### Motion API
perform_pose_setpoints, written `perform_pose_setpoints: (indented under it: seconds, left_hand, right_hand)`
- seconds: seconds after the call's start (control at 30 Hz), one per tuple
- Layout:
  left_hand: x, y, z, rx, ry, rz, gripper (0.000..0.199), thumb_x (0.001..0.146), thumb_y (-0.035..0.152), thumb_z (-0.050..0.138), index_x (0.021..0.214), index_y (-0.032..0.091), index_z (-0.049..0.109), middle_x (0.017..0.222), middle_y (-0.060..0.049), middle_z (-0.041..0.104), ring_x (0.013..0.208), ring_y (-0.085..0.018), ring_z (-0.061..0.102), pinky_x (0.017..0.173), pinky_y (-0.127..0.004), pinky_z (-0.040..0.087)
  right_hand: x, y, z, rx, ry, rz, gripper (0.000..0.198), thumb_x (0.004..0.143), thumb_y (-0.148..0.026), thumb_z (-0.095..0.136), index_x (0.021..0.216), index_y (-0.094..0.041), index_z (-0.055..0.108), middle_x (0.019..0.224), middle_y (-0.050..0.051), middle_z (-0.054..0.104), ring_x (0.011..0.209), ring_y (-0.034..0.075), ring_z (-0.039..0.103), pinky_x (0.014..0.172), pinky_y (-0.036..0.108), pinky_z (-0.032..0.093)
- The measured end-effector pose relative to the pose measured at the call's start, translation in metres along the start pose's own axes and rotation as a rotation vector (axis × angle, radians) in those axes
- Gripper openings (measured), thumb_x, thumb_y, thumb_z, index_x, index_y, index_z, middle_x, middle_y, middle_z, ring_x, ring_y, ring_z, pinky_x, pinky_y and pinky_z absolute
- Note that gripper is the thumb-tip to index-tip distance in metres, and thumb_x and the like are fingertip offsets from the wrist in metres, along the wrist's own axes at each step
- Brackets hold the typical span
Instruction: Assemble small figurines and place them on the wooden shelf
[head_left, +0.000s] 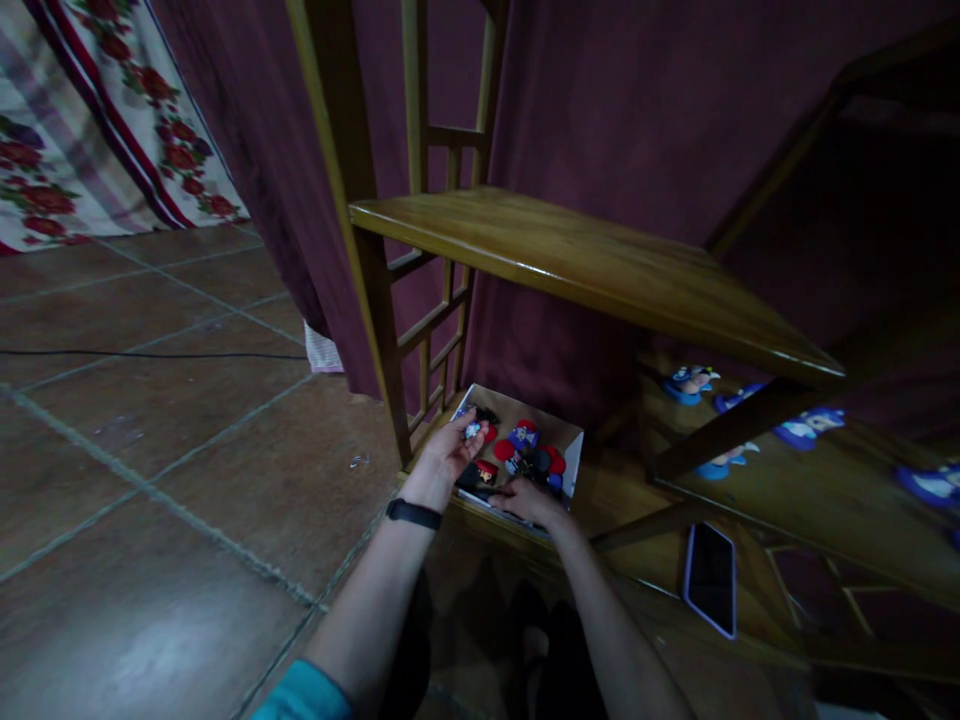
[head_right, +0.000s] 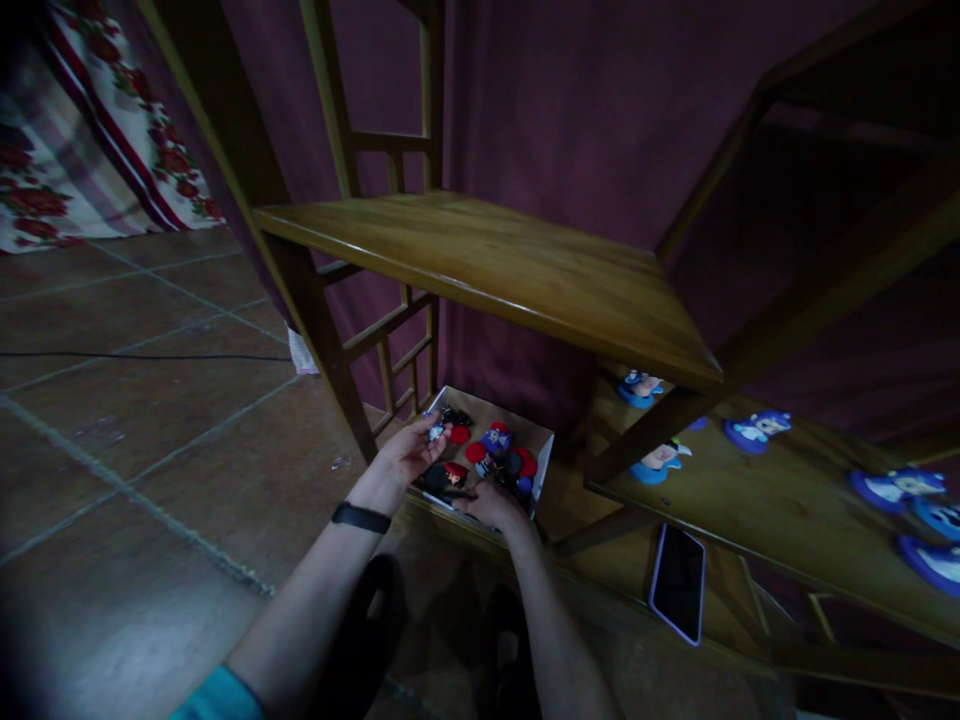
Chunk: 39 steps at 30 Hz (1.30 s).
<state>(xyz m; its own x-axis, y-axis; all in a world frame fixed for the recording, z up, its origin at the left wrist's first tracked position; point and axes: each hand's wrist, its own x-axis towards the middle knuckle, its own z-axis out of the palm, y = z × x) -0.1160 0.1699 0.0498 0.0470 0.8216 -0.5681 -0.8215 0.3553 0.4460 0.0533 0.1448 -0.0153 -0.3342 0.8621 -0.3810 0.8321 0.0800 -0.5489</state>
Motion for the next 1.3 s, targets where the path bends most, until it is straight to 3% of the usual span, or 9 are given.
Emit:
perform_pose_setpoints:
  seconds: [0.1,0.27,0.43,0.57,0.7,0.87,1.13,1.3]
  left_hand:
    - [0.002,0.001,-0.003,0.0,0.015,-0.002,0.004,0.078,0.014,0.057,0.078,0.01,0.057,0.065,-0.008,0.062,0.049,-0.01,0.059,0.042,-0.017,0.047]
    - [0.002,-0.004,-0.001,0.016,0.034,0.007,0.002,0.077,0.012,0.057,0.077,0.011,0.057,0.063,-0.006,0.061,0.047,-0.009,0.057,0.041,-0.017,0.046]
    - [0.005,-0.013,0.003,0.084,0.054,0.008,0.002,0.078,0.01,0.056,0.076,0.011,0.056,0.065,-0.006,0.061,0.051,-0.01,0.059,0.046,-0.018,0.049]
    - [0.007,-0.02,0.005,0.094,0.066,0.021,0.011,0.076,0.001,0.053,0.077,0.012,0.053,0.066,-0.005,0.06,0.058,-0.013,0.062,0.054,-0.021,0.052]
    - [0.007,-0.03,0.005,0.142,0.066,-0.001,0.015,0.073,0.0,0.055,0.077,0.014,0.052,0.07,-0.005,0.062,0.064,-0.015,0.064,0.061,-0.026,0.053]
    - [0.005,-0.04,0.007,0.175,0.028,-0.035,0.008,0.073,0.008,0.059,0.077,0.015,0.055,0.07,-0.004,0.064,0.06,-0.012,0.062,0.063,-0.024,0.05]
    - [-0.002,-0.041,0.014,0.188,-0.101,0.048,0.008,0.072,0.013,0.063,0.078,0.014,0.058,0.079,-0.006,0.068,0.07,-0.012,0.064,0.07,-0.025,0.049]
    - [-0.001,-0.046,0.011,0.277,-0.163,0.012,0.016,0.067,0.015,0.069,0.078,0.014,0.058,0.069,-0.004,0.066,0.059,-0.012,0.062,0.063,-0.027,0.05]
  right_hand:
    - [0.003,0.001,-0.005,-0.025,-0.114,-0.035,0.029,0.075,-0.045,0.054,0.077,-0.021,0.069,0.073,0.003,0.068,0.066,0.016,0.059,0.059,0.023,0.04]
    - [0.004,0.008,-0.011,-0.01,0.073,0.005,0.028,0.08,-0.035,0.049,0.061,-0.018,0.062,0.063,0.003,0.063,0.064,0.014,0.059,0.06,0.023,0.04]
    - [0.006,0.014,-0.017,0.586,0.143,0.112,0.029,0.083,-0.039,0.044,0.069,-0.017,0.056,0.046,-0.002,0.054,0.04,0.009,0.052,0.044,0.02,0.042]
    - [0.0,0.005,-0.029,0.873,0.159,0.065,0.028,0.082,-0.042,0.048,0.082,-0.015,0.055,0.062,0.003,0.063,0.046,0.011,0.059,0.043,0.021,0.049]
    - [-0.009,-0.007,-0.04,1.182,0.183,0.023,0.025,0.077,-0.038,0.059,0.083,-0.014,0.055,0.065,0.005,0.066,0.05,0.012,0.063,0.047,0.023,0.054]
    - [-0.009,-0.011,-0.043,1.26,0.242,0.022,0.024,0.075,-0.037,0.062,0.083,-0.015,0.056,0.065,0.003,0.066,0.051,0.012,0.063,0.05,0.024,0.055]
    - [-0.008,-0.013,-0.042,1.322,0.322,0.101,0.023,0.068,-0.024,0.067,0.085,-0.015,0.054,0.059,0.001,0.064,0.052,0.014,0.064,0.05,0.024,0.055]
    - [-0.01,-0.015,-0.041,1.285,0.269,0.012,0.023,0.067,-0.023,0.064,0.088,-0.016,0.057,0.062,0.0,0.064,0.051,0.011,0.062,0.051,0.022,0.054]
